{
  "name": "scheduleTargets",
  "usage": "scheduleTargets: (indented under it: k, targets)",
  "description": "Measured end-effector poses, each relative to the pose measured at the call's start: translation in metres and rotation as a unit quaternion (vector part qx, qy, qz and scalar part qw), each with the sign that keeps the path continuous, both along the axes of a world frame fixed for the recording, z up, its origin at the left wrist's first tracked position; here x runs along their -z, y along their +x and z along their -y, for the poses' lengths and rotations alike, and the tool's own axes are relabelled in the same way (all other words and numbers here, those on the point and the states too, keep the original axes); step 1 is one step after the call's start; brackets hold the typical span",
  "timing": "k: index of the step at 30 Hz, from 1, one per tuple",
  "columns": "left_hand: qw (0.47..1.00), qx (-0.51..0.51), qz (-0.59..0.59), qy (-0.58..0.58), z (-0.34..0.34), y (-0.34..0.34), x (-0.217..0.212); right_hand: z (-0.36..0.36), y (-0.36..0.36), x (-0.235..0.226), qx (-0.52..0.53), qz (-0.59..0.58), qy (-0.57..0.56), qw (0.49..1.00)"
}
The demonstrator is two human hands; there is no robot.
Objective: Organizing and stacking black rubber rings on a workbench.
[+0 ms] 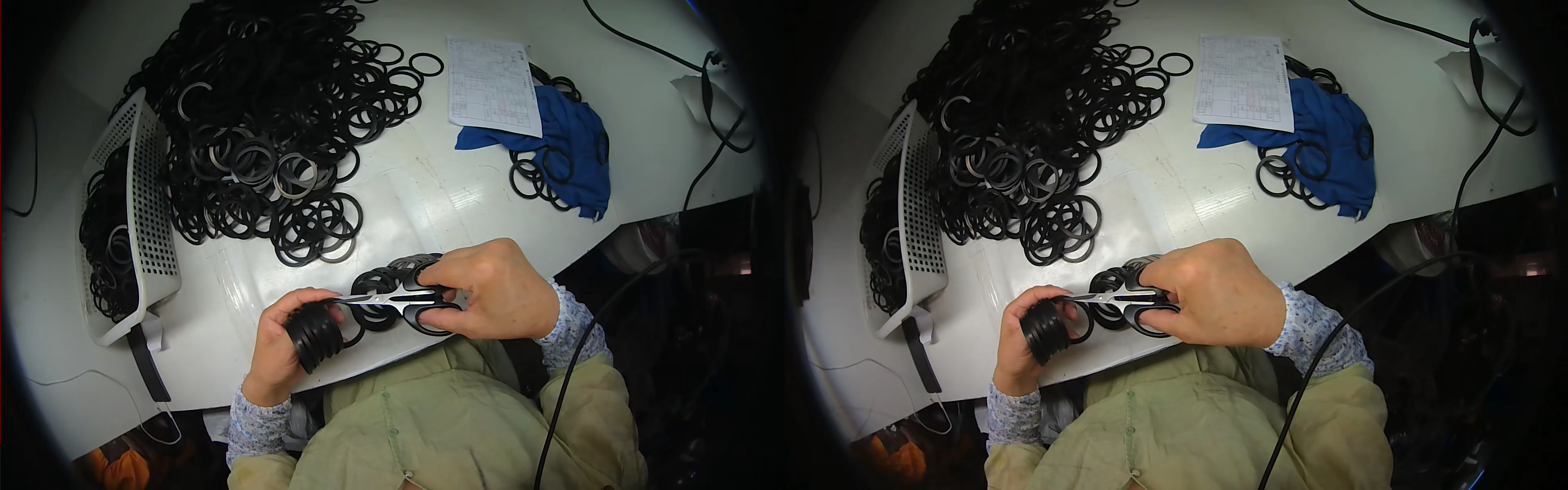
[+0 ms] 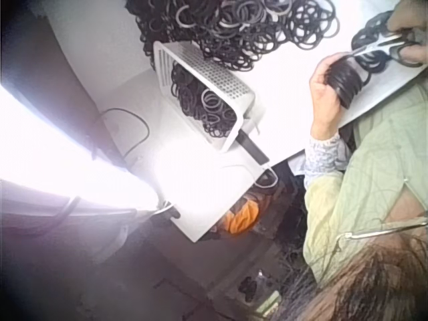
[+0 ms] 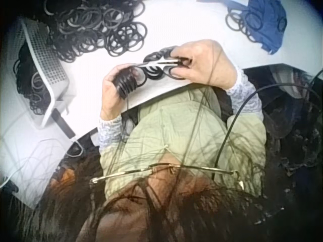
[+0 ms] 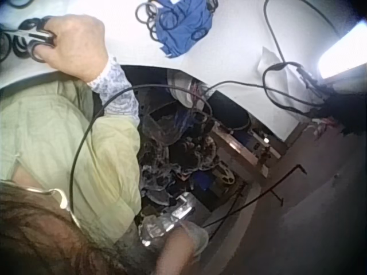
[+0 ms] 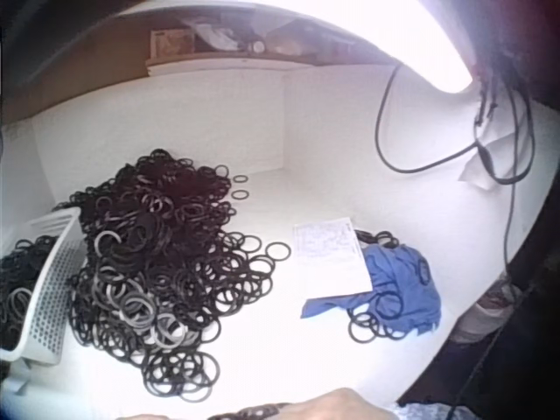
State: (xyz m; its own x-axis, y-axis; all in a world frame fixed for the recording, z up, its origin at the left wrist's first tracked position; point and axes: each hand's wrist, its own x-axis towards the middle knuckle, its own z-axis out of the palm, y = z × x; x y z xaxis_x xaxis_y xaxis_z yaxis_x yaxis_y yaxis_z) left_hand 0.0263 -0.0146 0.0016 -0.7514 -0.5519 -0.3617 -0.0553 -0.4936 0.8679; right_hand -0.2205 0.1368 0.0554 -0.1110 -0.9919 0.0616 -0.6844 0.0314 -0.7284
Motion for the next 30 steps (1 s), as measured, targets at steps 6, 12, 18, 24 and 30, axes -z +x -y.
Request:
scheduleTargets:
  k: [6,12,18,24,30]
  targets:
    - [1.000,0.023,-0.007,0.001,0.001,-0.002,0.000,0.001,-0.002,0.002,-0.012,-0.011,0.008,1.000]
    - [0.998,0.061,-0.011,0.017,0.003,0.003,0.004,0.004,-0.001,0.004,-0.033,0.001,0.017,0.999]
    - [0.996,0.075,0.007,-0.053,0.001,-0.002,0.005,0.002,-0.013,0.008,0.011,-0.010,-0.005,1.000]
    - [0.915,0.136,0.038,-0.379,0.005,-0.002,0.000,0.006,-0.065,0.038,0.163,-0.194,-0.058,0.966]
    - [0.846,0.072,0.082,-0.521,-0.011,-0.017,-0.001,-0.002,-0.050,0.041,0.108,-0.252,-0.111,0.955]
